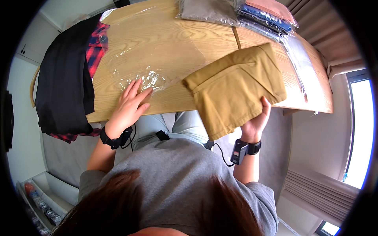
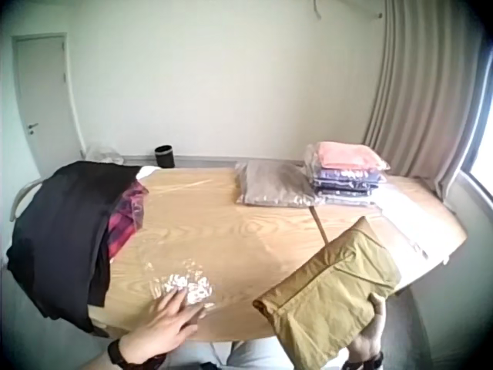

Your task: Folding various items of clothing and placing them into clear plastic bags on a work table.

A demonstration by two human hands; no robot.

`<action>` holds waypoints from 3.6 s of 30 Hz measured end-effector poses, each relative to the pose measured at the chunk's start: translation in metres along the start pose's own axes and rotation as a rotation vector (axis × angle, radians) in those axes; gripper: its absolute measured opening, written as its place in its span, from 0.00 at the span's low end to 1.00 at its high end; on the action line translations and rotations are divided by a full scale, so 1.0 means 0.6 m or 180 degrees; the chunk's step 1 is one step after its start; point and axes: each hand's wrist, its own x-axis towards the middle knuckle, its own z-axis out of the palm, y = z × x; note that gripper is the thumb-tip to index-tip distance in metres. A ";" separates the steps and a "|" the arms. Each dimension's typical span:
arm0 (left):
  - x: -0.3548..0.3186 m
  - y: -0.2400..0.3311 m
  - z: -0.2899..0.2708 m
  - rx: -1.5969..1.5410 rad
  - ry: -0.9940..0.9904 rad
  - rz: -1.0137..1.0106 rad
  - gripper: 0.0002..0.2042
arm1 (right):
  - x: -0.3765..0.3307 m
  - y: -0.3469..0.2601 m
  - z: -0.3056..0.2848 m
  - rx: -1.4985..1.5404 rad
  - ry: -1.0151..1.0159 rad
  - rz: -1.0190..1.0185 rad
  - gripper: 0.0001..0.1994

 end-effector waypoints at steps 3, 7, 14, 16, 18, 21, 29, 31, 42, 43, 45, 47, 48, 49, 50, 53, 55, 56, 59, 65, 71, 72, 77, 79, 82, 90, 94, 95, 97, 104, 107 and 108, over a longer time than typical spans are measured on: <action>0.003 0.001 0.008 0.0161 0.0094 -0.0048 0.25 | 0.006 0.061 0.018 -0.0217 0.0149 0.0537 0.25; 0.007 -0.009 0.020 0.0300 0.0313 -0.0101 0.24 | 0.011 0.121 0.036 -0.0611 0.0178 0.1153 0.24; 0.031 -0.006 0.007 -0.0159 0.1019 0.0016 0.35 | 0.020 0.168 0.055 -0.1033 -0.0048 0.2143 0.24; 0.029 -0.006 0.011 -0.0152 0.1016 0.0075 0.35 | 0.026 0.177 0.053 -0.1027 -0.0127 0.2371 0.24; 0.027 -0.006 0.014 -0.0139 0.1026 0.0094 0.35 | 0.034 0.178 0.056 -0.1137 -0.0084 0.2341 0.23; 0.023 -0.005 0.012 -0.0181 0.1065 0.0131 0.36 | 0.065 0.173 0.051 -0.0871 -0.0027 0.2407 0.21; 0.013 -0.003 0.015 0.0056 0.1047 0.0193 0.36 | 0.131 0.153 0.056 -0.0630 0.0258 0.1739 0.19; 0.013 0.003 0.017 0.0086 0.0988 0.0210 0.36 | 0.132 0.162 0.057 -0.0450 0.0305 0.1651 0.18; 0.014 -0.001 0.030 -0.0151 0.1236 0.0157 0.36 | 0.089 0.213 0.071 -0.1355 -0.0169 0.1855 0.17; 0.011 -0.001 0.028 -0.0212 0.1180 0.0118 0.37 | 0.094 0.213 0.065 -0.1335 -0.0045 0.1872 0.16; 0.003 0.009 0.020 -0.0270 0.1106 0.0115 0.37 | 0.104 0.218 0.061 -0.0901 0.0015 0.1953 0.11; 0.000 0.014 0.018 -0.0321 0.1037 0.0108 0.38 | 0.108 0.230 0.066 -0.0993 0.0041 0.1833 0.11; -0.001 0.014 0.018 -0.0360 0.1028 0.0103 0.39 | 0.107 0.239 0.072 -0.1086 0.0059 0.1709 0.11; -0.003 0.013 0.018 -0.0398 0.1018 0.0099 0.39 | 0.104 0.247 0.081 -0.1360 0.0082 0.1610 0.11; -0.007 0.011 0.018 -0.0388 0.1024 0.0095 0.39 | 0.099 0.249 0.087 -0.1359 0.0071 0.1615 0.11; -0.015 0.020 0.017 -0.0359 0.1595 0.0007 0.35 | 0.109 0.247 0.084 -0.1762 -0.0039 0.1971 0.11; -0.039 0.036 0.009 -0.0177 0.1825 0.0461 0.28 | 0.121 0.245 0.081 -0.1511 -0.0136 0.2067 0.11; -0.051 0.044 0.005 0.0009 0.2053 0.0911 0.21 | 0.125 0.244 0.081 -0.1262 -0.0237 0.2166 0.11; -0.056 0.090 0.020 -0.0739 0.1344 0.1798 0.09 | 0.133 0.249 0.089 -0.1161 -0.0393 0.2254 0.11; -0.008 0.126 0.072 0.0018 0.0466 -0.0131 0.29 | 0.146 0.254 0.092 -0.0941 -0.0599 0.2410 0.11; -0.006 0.109 0.090 0.0283 0.0746 0.0022 0.33 | 0.152 0.297 0.113 -0.1253 -0.0036 0.2168 0.10; -0.013 0.107 0.086 0.0306 0.0759 0.0039 0.33 | 0.155 0.305 0.118 -0.1244 -0.0062 0.2153 0.10; -0.040 0.108 0.040 0.0003 0.0220 0.0178 0.27 | 0.159 0.331 0.130 -0.1070 -0.0044 0.2072 0.11; -0.037 0.109 0.024 -0.0048 0.0256 0.0116 0.27 | 0.160 0.341 0.126 -0.1053 -0.0066 0.1995 0.12; -0.017 0.102 0.036 0.0499 0.0868 -0.0017 0.27 | 0.158 0.352 0.128 -0.1073 0.0003 0.1863 0.12; -0.046 0.094 0.075 0.0824 0.0600 0.0625 0.21 | 0.145 0.348 0.114 -0.0962 0.0023 0.1456 0.12; -0.077 0.092 0.052 0.0729 0.0439 0.0872 0.21 | 0.148 0.349 0.114 -0.0806 -0.0034 0.1464 0.12; -0.083 0.092 0.048 0.0753 0.0508 0.0957 0.19 | 0.157 0.353 0.108 -0.0791 -0.0038 0.1460 0.12; -0.099 0.094 0.058 0.0752 0.0524 0.1030 0.17 | 0.176 0.369 0.106 -0.0590 -0.0208 0.1559 0.14; -0.126 0.086 0.098 0.1011 0.0795 0.1415 0.11 | 0.215 0.404 0.124 -0.0878 0.0046 0.1400 0.19; -0.134 0.082 0.105 0.1021 0.0784 0.1389 0.11 | 0.213 0.405 0.116 -0.1094 -0.0264 0.1579 0.23; -0.134 0.083 0.105 0.1022 0.0780 0.1396 0.11 | 0.213 0.406 0.114 -0.1083 -0.0319 0.1572 0.24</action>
